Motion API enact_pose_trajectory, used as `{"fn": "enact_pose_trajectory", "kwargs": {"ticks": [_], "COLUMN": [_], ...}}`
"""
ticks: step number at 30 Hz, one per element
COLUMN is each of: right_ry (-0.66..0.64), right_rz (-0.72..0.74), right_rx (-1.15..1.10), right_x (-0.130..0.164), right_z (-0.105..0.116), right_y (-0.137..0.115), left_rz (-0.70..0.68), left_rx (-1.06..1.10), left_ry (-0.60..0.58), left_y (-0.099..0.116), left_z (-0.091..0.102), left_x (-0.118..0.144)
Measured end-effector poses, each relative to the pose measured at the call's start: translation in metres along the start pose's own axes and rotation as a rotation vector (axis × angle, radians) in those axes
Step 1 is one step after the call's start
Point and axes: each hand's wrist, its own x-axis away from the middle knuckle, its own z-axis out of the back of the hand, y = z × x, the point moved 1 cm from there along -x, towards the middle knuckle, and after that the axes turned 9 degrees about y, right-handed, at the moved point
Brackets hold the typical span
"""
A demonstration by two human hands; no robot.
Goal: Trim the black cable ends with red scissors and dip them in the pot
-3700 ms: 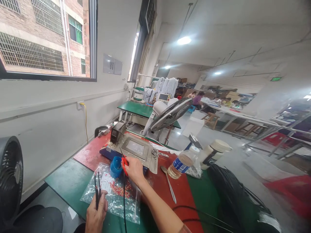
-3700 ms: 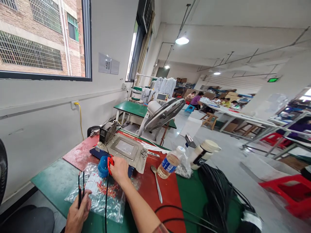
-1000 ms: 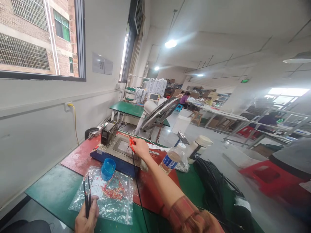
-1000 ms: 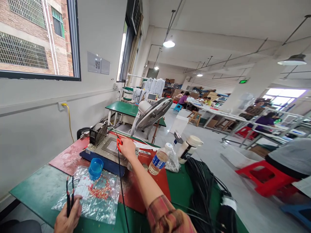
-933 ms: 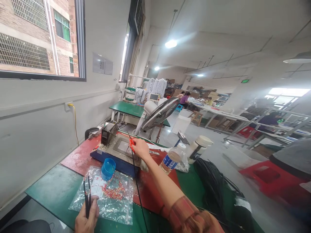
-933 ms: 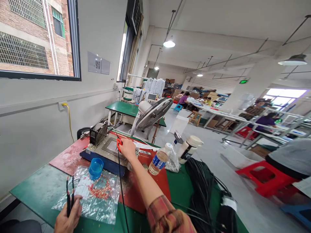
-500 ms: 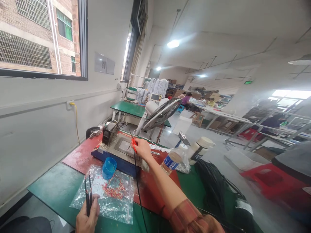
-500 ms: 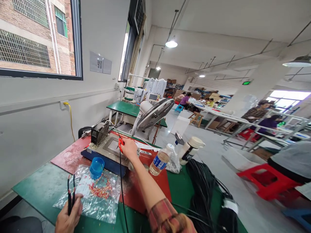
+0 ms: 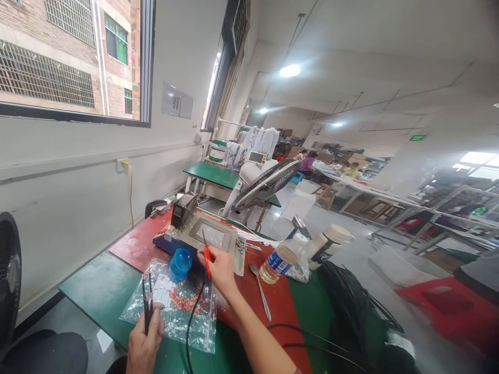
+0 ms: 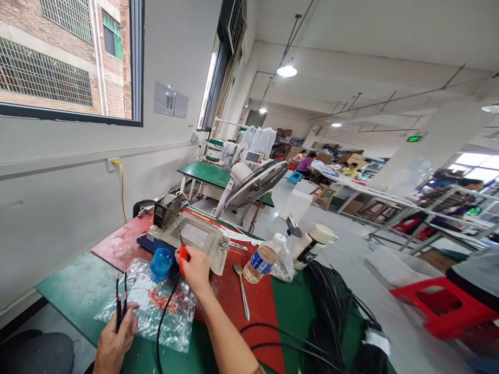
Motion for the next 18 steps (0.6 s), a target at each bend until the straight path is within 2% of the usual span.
{"fn": "enact_pose_trajectory", "kwargs": {"ticks": [3,8,13,15,18], "right_ry": [0.020,0.021,0.022,0.031,0.075], "right_rz": [-0.001,0.006,-0.004,-0.055,-0.214], "right_rx": [0.098,0.199,0.186,0.048,-0.356], "right_x": [0.011,0.018,0.022,0.025,0.033], "right_z": [-0.012,-0.024,-0.025,-0.022,-0.015], "right_y": [-0.001,0.001,0.004,0.006,0.011], "left_rz": [0.050,0.057,0.057,0.064,0.072], "left_rx": [0.048,0.059,0.081,0.096,0.104], "left_ry": [-0.096,-0.098,-0.107,-0.111,-0.110], "left_y": [-0.007,-0.008,-0.006,-0.005,-0.005], "left_z": [0.002,0.004,0.006,0.006,0.005], "left_x": [-0.004,-0.004,-0.002,-0.002,-0.003]}}
